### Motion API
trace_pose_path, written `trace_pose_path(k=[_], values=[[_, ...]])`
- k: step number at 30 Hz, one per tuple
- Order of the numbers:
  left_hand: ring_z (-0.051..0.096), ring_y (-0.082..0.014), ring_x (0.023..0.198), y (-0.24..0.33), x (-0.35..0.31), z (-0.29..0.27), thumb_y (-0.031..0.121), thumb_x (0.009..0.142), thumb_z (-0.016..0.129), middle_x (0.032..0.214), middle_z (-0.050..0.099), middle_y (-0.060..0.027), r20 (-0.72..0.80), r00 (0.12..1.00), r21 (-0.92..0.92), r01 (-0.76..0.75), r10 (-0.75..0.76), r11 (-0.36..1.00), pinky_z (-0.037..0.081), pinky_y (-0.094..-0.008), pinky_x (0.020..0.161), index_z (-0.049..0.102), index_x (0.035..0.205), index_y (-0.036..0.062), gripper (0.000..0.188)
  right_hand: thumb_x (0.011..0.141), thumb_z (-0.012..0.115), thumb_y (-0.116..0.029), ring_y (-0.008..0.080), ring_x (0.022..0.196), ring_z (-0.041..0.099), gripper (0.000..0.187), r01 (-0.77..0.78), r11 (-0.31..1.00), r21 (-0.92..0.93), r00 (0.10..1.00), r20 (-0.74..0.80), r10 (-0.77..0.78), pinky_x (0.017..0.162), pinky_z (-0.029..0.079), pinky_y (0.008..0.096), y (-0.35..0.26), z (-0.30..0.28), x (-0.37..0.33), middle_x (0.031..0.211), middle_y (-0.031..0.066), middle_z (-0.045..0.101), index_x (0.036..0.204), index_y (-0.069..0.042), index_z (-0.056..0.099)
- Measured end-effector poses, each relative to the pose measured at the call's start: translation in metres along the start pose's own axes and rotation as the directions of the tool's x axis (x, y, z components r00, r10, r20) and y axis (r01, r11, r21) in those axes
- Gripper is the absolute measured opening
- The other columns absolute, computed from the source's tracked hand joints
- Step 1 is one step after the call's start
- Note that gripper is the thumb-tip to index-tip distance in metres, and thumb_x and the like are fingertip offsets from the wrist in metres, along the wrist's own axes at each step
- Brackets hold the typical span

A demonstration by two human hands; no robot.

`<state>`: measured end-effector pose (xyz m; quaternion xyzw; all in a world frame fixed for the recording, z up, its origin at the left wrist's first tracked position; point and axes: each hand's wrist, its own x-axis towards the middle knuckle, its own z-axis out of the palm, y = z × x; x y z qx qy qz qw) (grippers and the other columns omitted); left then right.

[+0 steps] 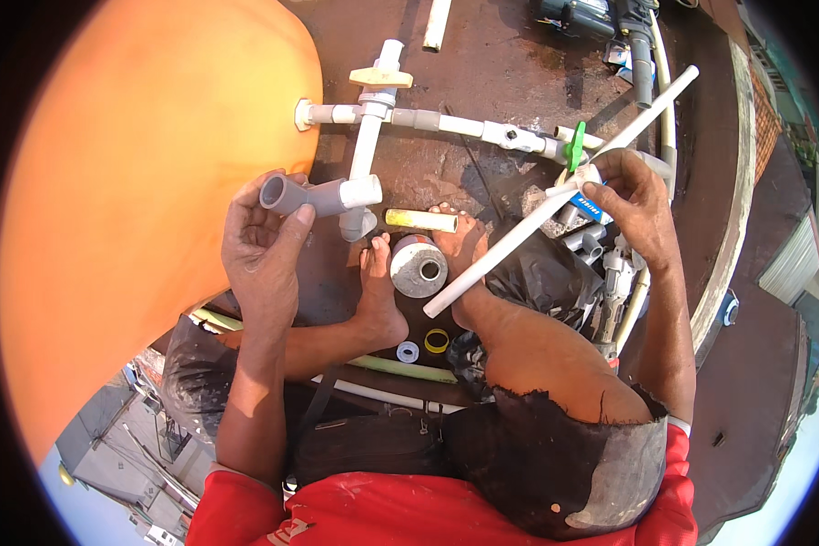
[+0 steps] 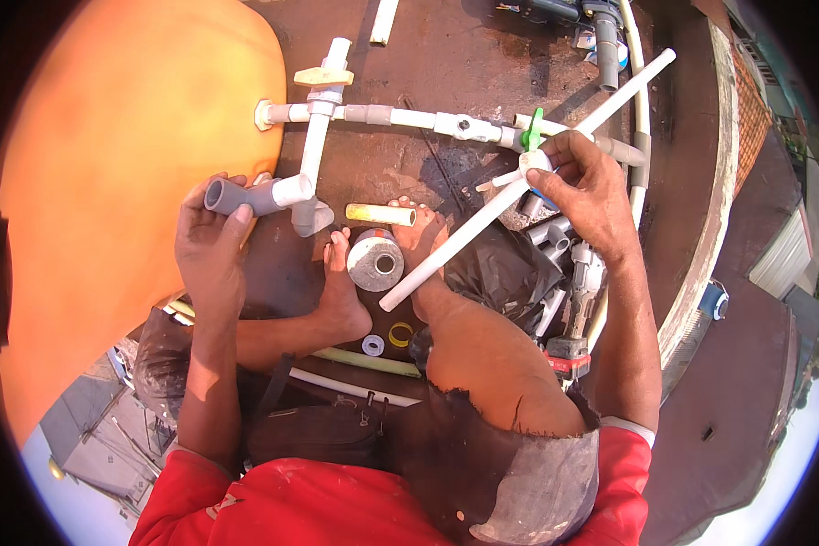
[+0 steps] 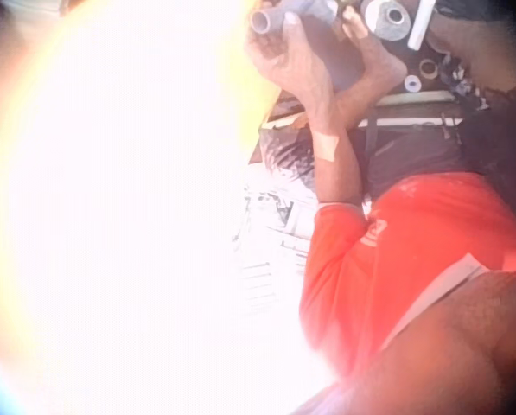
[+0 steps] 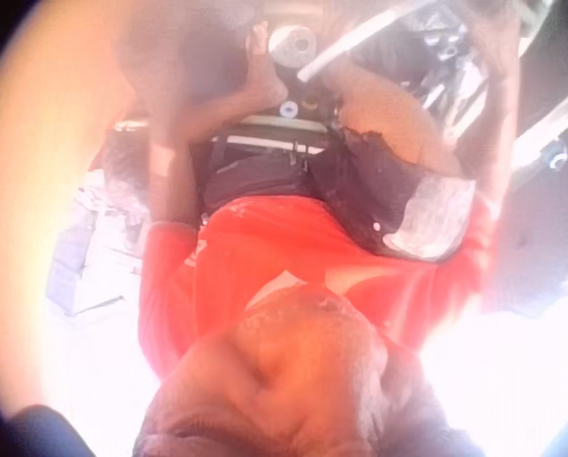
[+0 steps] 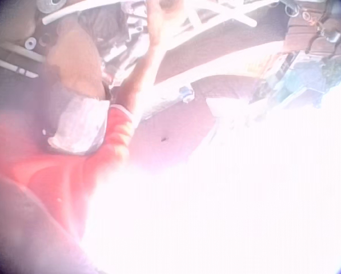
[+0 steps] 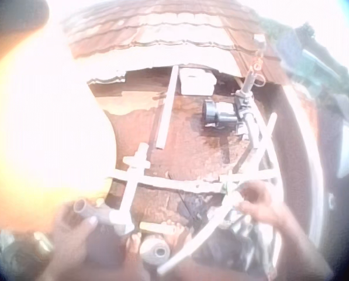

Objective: The person sits on a rooftop and assembles a PVC pipe system connected to a large orange water tank. They use a power tool to cut and smooth pipe ends, then fit various fittings and valves together by hand.

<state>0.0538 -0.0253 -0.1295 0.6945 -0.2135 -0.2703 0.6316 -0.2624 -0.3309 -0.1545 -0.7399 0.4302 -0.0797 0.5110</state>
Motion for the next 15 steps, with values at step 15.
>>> trace_pose_path(k=[15], values=[[0.07,-0.0143,0.107,0.005,0.004,0.042,0.003,0.098,0.081,0.117,0.071,-0.0108,0.016,0.995,-0.041,0.096,-0.095,0.995,0.059,-0.0307,0.093,0.06,0.136,-0.0049,0.044,0.083,0.085,-0.024,0.0425,0.126,0.07,0.05,0.738,0.634,-0.23,0.492,0.826,-0.274,0.108,0.054,0.059,0.02,0.204,0.0,0.13,0.0115,0.068,0.128,-0.012,0.07]])
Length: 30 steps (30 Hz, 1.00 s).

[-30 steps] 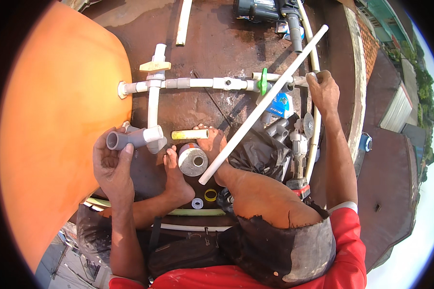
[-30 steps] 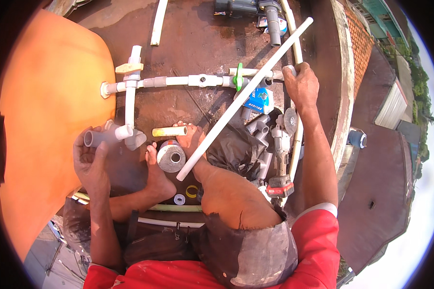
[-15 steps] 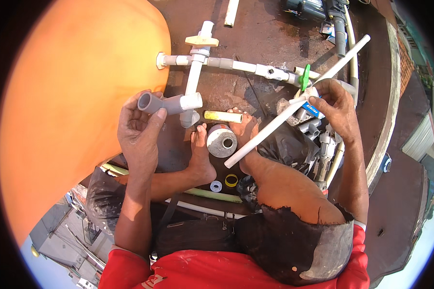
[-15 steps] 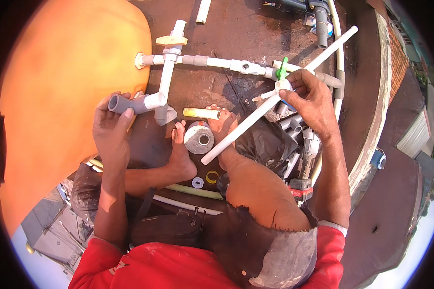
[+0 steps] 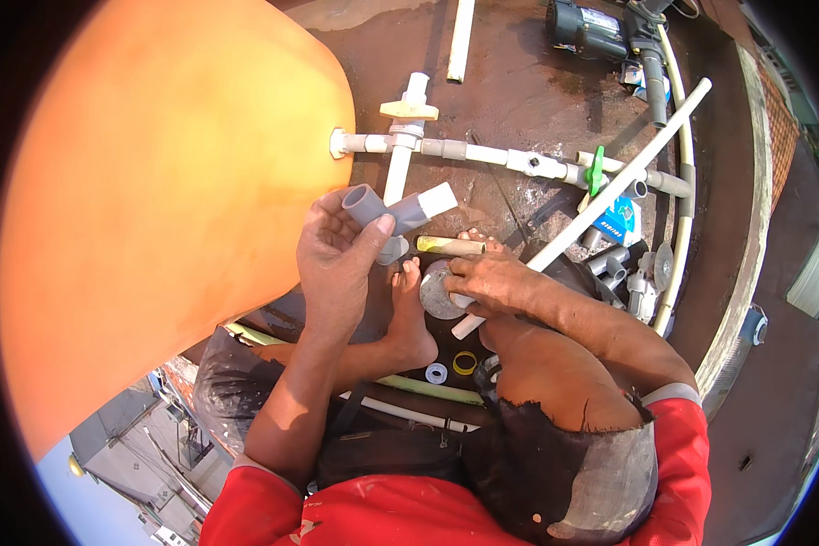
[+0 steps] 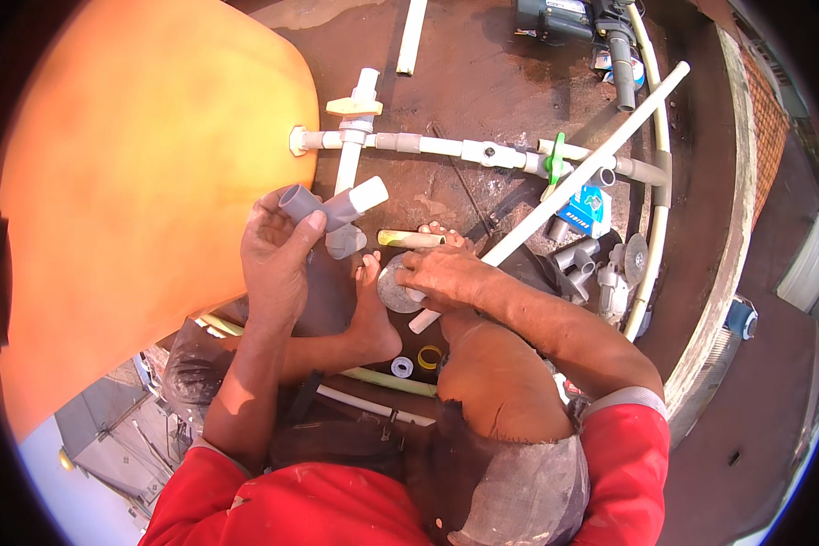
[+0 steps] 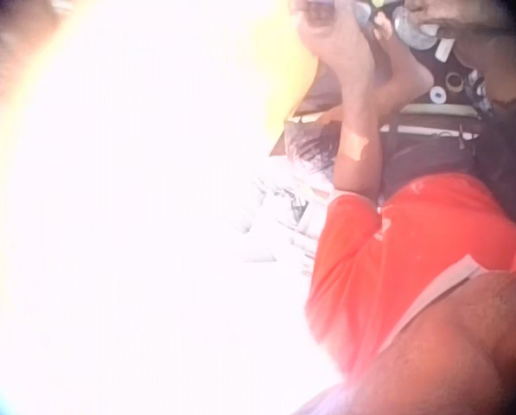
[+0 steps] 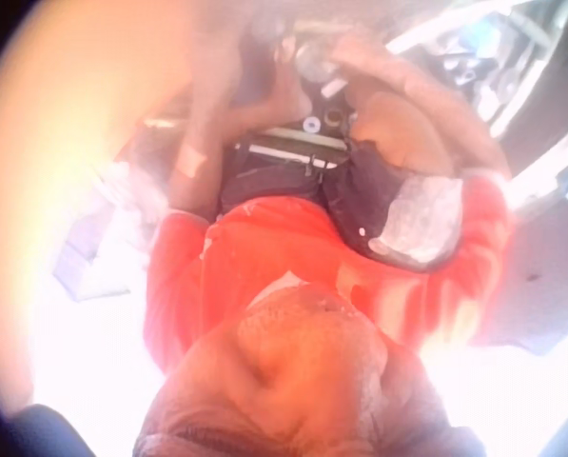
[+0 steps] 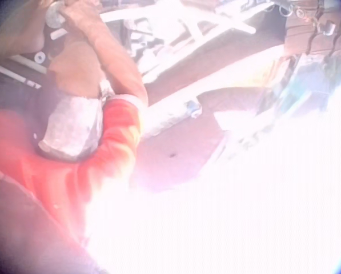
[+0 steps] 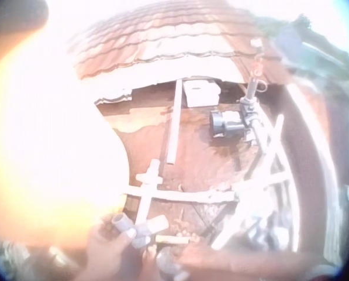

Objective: The person sits on a rooftop and assembles a PVC pipe system connected to a large orange water tank. They use a power tool to cut and smooth pipe ends, then fit various fittings and valves together by hand.

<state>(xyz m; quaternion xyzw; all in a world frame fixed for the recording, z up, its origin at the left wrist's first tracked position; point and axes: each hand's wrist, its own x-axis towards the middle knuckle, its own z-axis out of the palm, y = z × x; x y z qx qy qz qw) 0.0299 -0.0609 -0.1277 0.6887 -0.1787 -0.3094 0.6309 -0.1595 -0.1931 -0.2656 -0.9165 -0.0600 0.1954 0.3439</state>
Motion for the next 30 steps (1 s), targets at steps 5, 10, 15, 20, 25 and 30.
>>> trace_pose_path(k=[5,10,15,20,25,30], values=[[0.071,-0.0142,0.103,-0.001,0.008,0.026,0.001,0.096,0.082,0.114,0.071,-0.0112,0.076,0.995,0.056,-0.062,0.057,0.997,0.06,-0.0296,0.088,0.06,0.133,-0.0047,0.043,0.084,0.083,-0.02,0.0389,0.115,0.076,0.043,0.011,0.999,-0.037,0.995,-0.096,-0.015,0.101,0.058,0.0568,-0.008,0.005,0.003,0.127,0.0136,0.07,0.125,-0.012,0.073],[0.071,-0.0142,0.099,-0.004,0.013,0.07,0.001,0.095,0.083,0.111,0.071,-0.0118,0.13,0.989,0.117,-0.088,0.072,0.989,0.061,-0.0301,0.087,0.059,0.125,-0.0034,0.039,0.086,0.091,-0.032,0.0449,0.108,0.073,0.054,-0.188,0.917,0.351,0.917,-0.271,0.291,0.091,0.06,0.0547,-0.009,-0.041,-0.04,0.117,0.0156,0.072,0.128,-0.006,0.069],[0.07,-0.0164,0.093,-0.033,0.007,0.159,0.009,0.089,0.09,0.107,0.069,-0.0121,0.178,0.981,0.065,-0.086,0.073,0.994,0.06,-0.0331,0.083,0.058,0.119,-0.0016,0.045,0.08,0.092,-0.015,0.0437,0.101,0.069,0.068,-0.343,0.901,0.265,0.332,-0.863,0.38,0.081,0.06,0.0503,-0.033,-0.085,-0.104,0.126,0.0214,0.063,0.138,-0.001,0.06],[0.072,-0.0195,0.092,-0.038,-0.009,0.236,0.014,0.089,0.09,0.103,0.072,-0.0134,0.346,0.935,0.024,-0.085,0.071,0.996,0.06,-0.0357,0.081,0.061,0.115,-0.0021,0.042,0.08,0.086,-0.007,0.0413,0.096,0.07,0.054,-0.673,0.72,0.172,0.054,-0.959,0.279,0.077,0.058,0.05,-0.003,-0.072,-0.139,0.108,0.0187,0.069,0.129,0.001,0.065],[0.074,-0.021,0.104,-0.053,0.018,0.254,0.01,0.094,0.079,0.118,0.076,-0.015,0.528,0.834,-0.093,-0.133,0.162,0.987,0.059,-0.0369,0.092,0.066,0.122,-0.0015,0.033,0.093,0.085,-0.016,0.0273,0.083,0.076,0.038,-0.516,0.644,0.565,-0.185,-0.807,0.56,0.074,0.061,0.042,0.022,-0.088,-0.176,0.102,0.0174,0.076,0.122,0.003,0.069],[0.068,-0.0346,0.122,-0.08,0.079,0.223,0.009,0.09,0.077,0.126,0.073,-0.0194,0.52,0.806,0.407,-0.523,0.281,0.749,0.052,-0.0467,0.107,0.067,0.129,0.0024,0.041,0.096,0.084,-0.024,0.0251,0.082,0.077,0.04,-0.639,0.458,0.618,-0.232,-0.723,0.651,0.079,0.062,0.0408,0.071,-0.099,-0.215,0.096,0.0191,0.079,0.122,0.004,0.072]])
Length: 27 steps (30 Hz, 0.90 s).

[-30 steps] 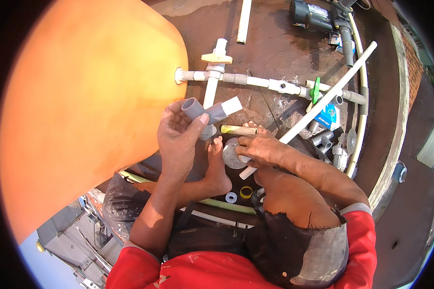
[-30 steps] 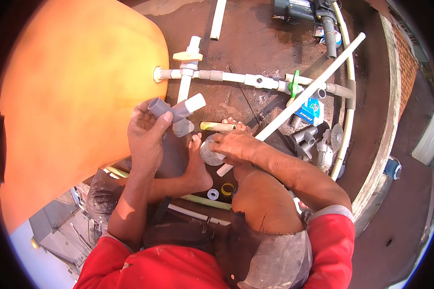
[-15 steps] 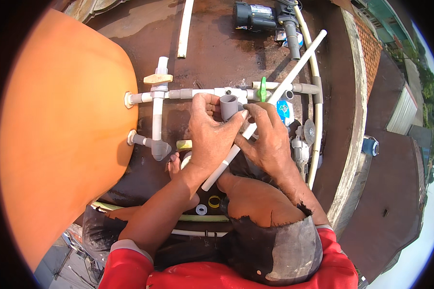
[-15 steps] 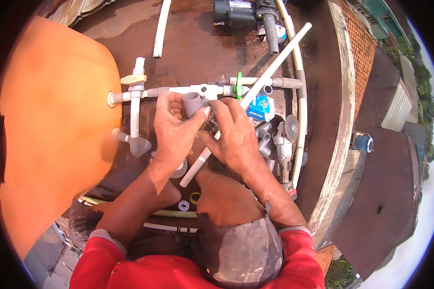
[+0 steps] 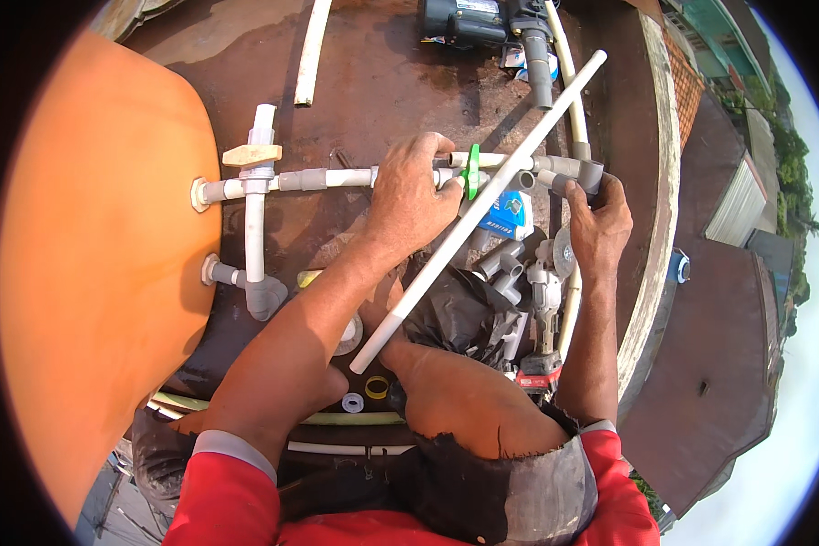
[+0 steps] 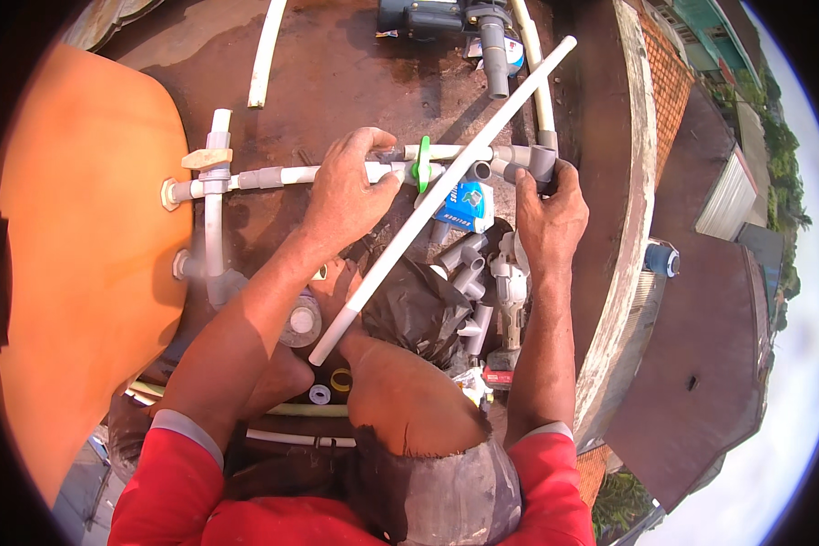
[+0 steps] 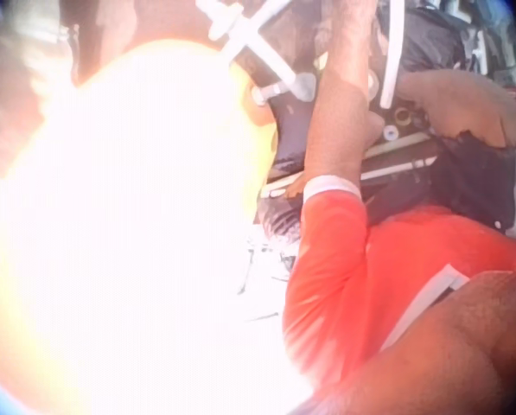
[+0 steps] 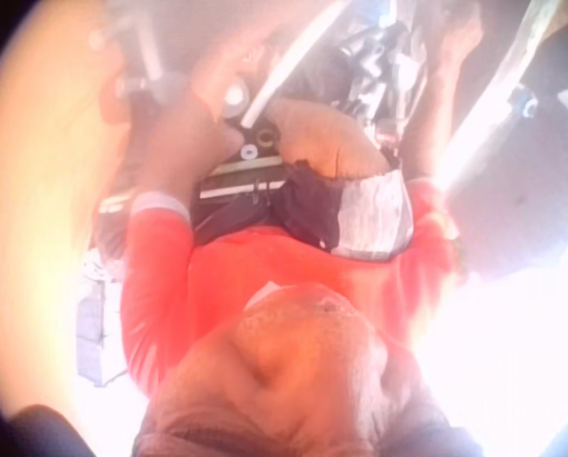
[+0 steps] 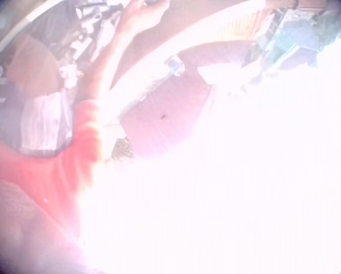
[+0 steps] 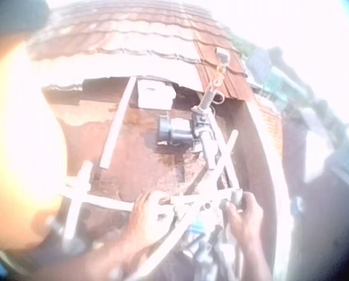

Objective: The person sits on a rooftop and assembles a PVC pipe system connected to a large orange water tank. They use a power tool to cut and smooth pipe ends, then fit various fittings and valves together by hand.

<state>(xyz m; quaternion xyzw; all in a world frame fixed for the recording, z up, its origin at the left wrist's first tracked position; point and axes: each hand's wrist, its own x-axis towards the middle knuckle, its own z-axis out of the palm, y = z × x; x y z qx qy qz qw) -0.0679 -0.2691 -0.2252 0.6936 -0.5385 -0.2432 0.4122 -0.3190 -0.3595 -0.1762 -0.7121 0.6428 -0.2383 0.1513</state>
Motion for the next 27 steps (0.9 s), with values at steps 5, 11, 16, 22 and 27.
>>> trace_pose_path(k=[5,11,16,22,27], values=[[0.058,-0.0401,0.136,-0.046,0.005,-0.022,0.013,0.081,0.085,0.139,0.066,-0.0219,0.183,0.981,0.358,-0.001,-0.069,0.934,0.041,-0.0521,0.12,0.06,0.145,0.0023,0.069,0.095,0.085,-0.025,0.0261,0.082,0.078,0.046,-0.005,1.0,0.011,0.996,0.088,0.004,0.08,0.061,0.0414,0.011,0.02,0.014,0.091,0.0217,0.078,0.125,0.008,0.072],[0.062,-0.0385,0.131,-0.072,0.015,-0.022,0.004,0.084,0.074,0.129,0.071,-0.0232,0.353,0.9,0.584,0.001,-0.255,0.812,0.043,-0.0511,0.113,0.068,0.128,0.0014,0.044,0.094,0.084,-0.029,0.035,0.09,0.081,0.05,0.008,0.996,-0.085,0.985,0.172,0.006,0.085,0.062,0.045,0.005,0.022,0.023,0.098,0.0258,0.08,0.125,0.008,0.072],[0.064,-0.0386,0.127,-0.082,0.016,-0.019,0.004,0.084,0.072,0.125,0.074,-0.0222,0.353,0.903,0.585,-0.009,-0.245,0.811,0.045,-0.0492,0.11,0.071,0.123,0.0009,0.039,0.09,0.085,-0.028,0.0441,0.093,0.08,0.046,0.142,0.978,-0.151,0.963,0.251,-0.101,0.085,0.062,0.0503,-0.004,0.021,0.034,0.094,0.0295,0.078,0.118,0.008,0.073],[0.06,-0.0395,0.134,-0.073,0.026,-0.016,0.019,0.077,0.093,0.13,0.071,-0.0211,0.413,0.873,0.57,-0.027,-0.258,0.821,0.045,-0.051,0.115,0.066,0.128,0.0014,0.061,0.087,0.087,-0.029,0.0481,0.093,0.079,0.045,0.284,0.921,-0.266,0.919,0.349,-0.182,0.084,0.062,0.0535,-0.01,0.024,0.048,0.094,0.031,0.078,0.109,0.006,0.071],[0.067,-0.0429,0.125,-0.073,0.047,0.004,0.028,0.08,0.086,0.126,0.073,-0.0258,0.55,0.814,0.43,-0.084,-0.187,0.899,0.053,-0.0499,0.106,0.063,0.141,-0.0039,0.072,0.092,0.084,-0.039,0.0495,0.093,0.079,0.052,0.253,0.91,-0.329,0.929,0.346,-0.133,0.086,0.063,0.0543,-0.014,0.028,0.054,0.093,0.034,0.077,0.111,0.006,0.068]])
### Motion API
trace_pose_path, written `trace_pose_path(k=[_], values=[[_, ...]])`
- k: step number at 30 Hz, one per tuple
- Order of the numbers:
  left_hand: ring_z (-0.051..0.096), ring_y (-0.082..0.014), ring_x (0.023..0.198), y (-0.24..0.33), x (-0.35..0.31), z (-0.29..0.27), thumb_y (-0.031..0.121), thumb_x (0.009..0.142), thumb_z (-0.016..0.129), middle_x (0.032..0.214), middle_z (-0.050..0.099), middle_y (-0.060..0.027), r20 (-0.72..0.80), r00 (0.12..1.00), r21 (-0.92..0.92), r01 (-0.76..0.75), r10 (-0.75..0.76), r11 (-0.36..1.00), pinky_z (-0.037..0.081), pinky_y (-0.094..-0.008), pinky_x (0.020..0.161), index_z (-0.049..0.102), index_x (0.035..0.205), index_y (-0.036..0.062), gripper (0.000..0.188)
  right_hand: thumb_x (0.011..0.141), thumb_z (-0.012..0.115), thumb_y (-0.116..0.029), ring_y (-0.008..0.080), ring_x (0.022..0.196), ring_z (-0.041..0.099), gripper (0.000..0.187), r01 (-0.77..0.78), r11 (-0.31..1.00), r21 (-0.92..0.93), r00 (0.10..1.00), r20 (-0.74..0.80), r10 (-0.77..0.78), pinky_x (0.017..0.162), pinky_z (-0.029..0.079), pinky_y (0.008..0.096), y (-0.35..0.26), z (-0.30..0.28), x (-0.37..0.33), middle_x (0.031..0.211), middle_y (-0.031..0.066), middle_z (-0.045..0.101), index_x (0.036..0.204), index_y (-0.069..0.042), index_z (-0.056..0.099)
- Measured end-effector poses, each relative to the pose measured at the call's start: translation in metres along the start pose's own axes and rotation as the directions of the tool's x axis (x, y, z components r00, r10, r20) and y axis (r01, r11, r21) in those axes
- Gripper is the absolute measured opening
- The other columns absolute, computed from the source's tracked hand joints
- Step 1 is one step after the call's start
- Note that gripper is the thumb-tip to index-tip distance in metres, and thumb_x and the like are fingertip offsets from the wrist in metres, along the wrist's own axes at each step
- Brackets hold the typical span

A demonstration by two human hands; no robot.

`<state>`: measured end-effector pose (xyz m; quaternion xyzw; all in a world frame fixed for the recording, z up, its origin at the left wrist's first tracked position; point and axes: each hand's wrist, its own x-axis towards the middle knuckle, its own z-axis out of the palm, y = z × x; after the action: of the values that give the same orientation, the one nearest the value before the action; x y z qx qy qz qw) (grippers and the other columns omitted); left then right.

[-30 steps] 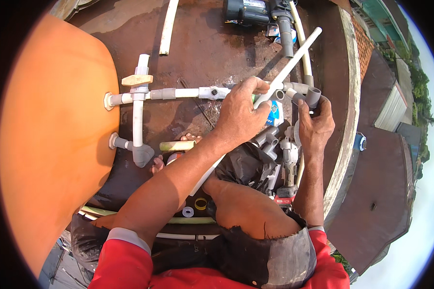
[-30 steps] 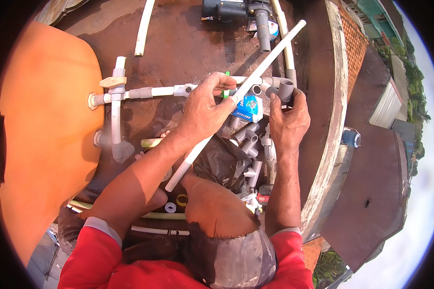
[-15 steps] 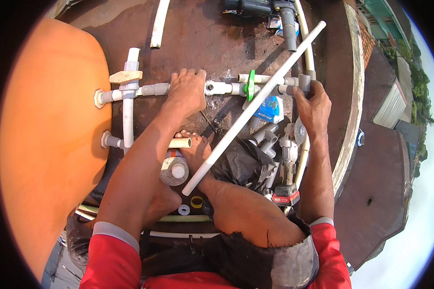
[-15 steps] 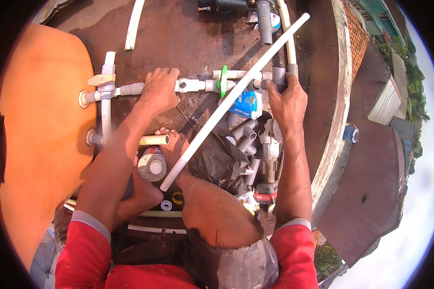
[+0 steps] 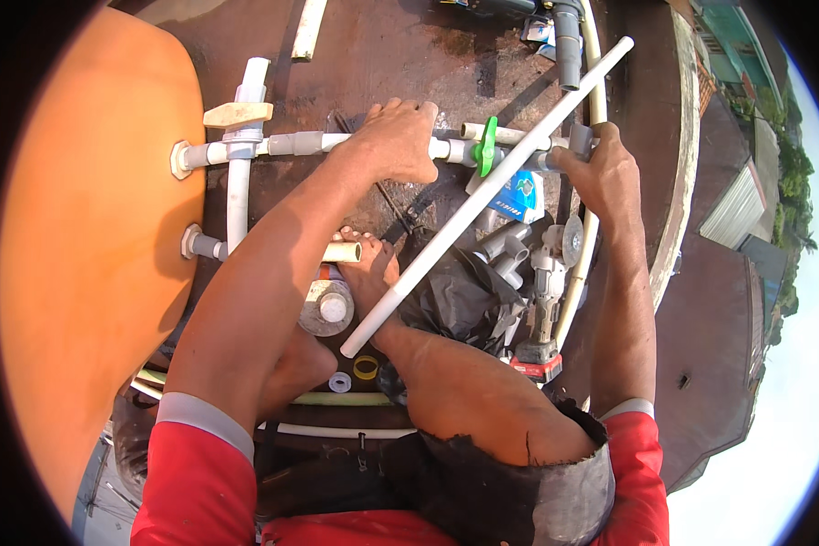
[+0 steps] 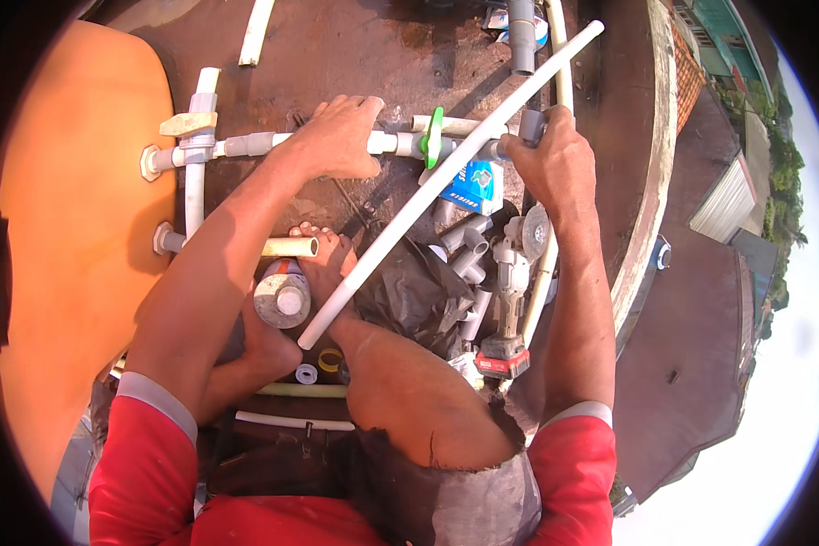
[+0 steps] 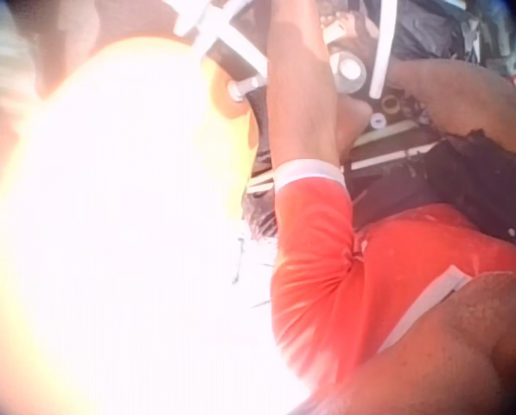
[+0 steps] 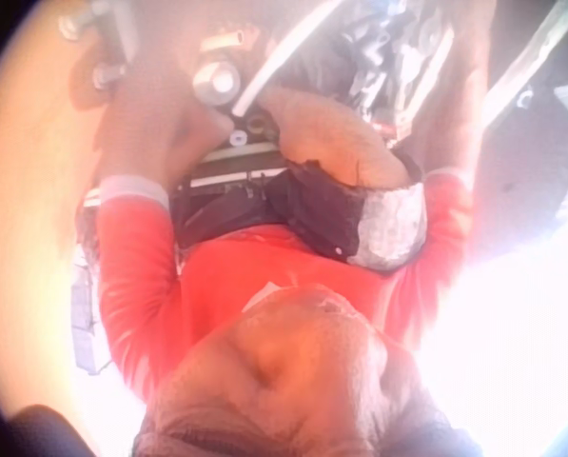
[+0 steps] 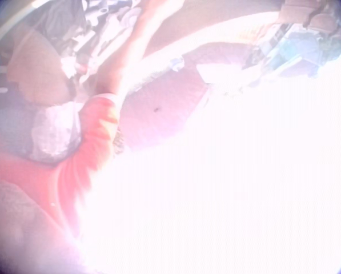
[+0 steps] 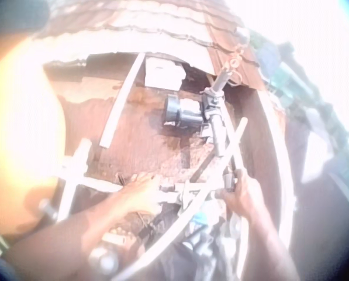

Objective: The person sits on a rooftop and assembles a PVC pipe system connected to a large orange water tank. They use a power tool to cut and smooth pipe ends, then fit various fittings and valves together by hand.

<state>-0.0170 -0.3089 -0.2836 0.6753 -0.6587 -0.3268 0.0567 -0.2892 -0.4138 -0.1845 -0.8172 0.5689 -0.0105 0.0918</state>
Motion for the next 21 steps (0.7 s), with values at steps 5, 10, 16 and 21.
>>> trace_pose_path(k=[5,10,16,21], values=[[0.076,-0.0338,0.088,-0.016,0.074,0.009,0.047,0.099,0.065,0.092,0.075,-0.0238,0.228,0.963,-0.146,-0.113,0.145,0.983,0.061,-0.0449,0.075,0.061,0.15,0.0041,0.066,0.103,0.071,-0.052,0.0503,0.088,0.078,0.054,-0.057,0.983,-0.175,0.998,0.001,0.058,0.082,0.063,0.0572,-0.01,0.023,0.019,0.088,0.0312,0.077,0.106,0.001,0.065],[0.064,-0.0213,0.054,0.028,0.068,0.007,0.074,0.11,0.028,0.075,0.07,-0.0135,0.418,0.905,-0.587,0.334,-0.078,0.738,0.051,-0.0398,0.047,0.062,0.147,0.0085,0.083,0.109,0.063,-0.049,0.0496,0.079,0.077,0.045,0.088,0.981,-0.173,0.995,-0.024,-0.094,0.076,0.062,0.0589,0.014,0.048,0.012,0.079,0.0271,0.076,0.106,-0.004,0.059],[0.068,-0.0245,0.075,0.022,0.072,0.028,0.078,0.11,0.026,0.103,0.074,-0.0204,0.277,0.96,-0.692,0.223,-0.032,0.686,0.056,-0.0439,0.06,0.053,0.161,0.0058,0.093,0.111,0.06,-0.046,0.0486,0.08,0.077,0.042,0.018,0.986,-0.166,0.999,-0.037,-0.024,0.077,0.061,0.0582,0.004,0.05,0.011,0.083,0.0266,0.077,0.112,-0.004,0.061],[0.069,-0.0249,0.076,0.015,0.085,0.043,0.074,0.111,0.028,0.112,0.074,-0.0223,0.213,0.975,-0.694,0.191,-0.055,0.695,0.056,-0.0444,0.06,0.047,0.165,0.0039,0.091,0.11,0.061,-0.046,0.0477,0.08,0.078,0.042,-0.014,0.986,-0.166,0.994,-0.112,-0.005,0.074,0.061,0.058,0.004,0.057,0.01,0.081,0.026,0.076,0.111,-0.005,0.061]])
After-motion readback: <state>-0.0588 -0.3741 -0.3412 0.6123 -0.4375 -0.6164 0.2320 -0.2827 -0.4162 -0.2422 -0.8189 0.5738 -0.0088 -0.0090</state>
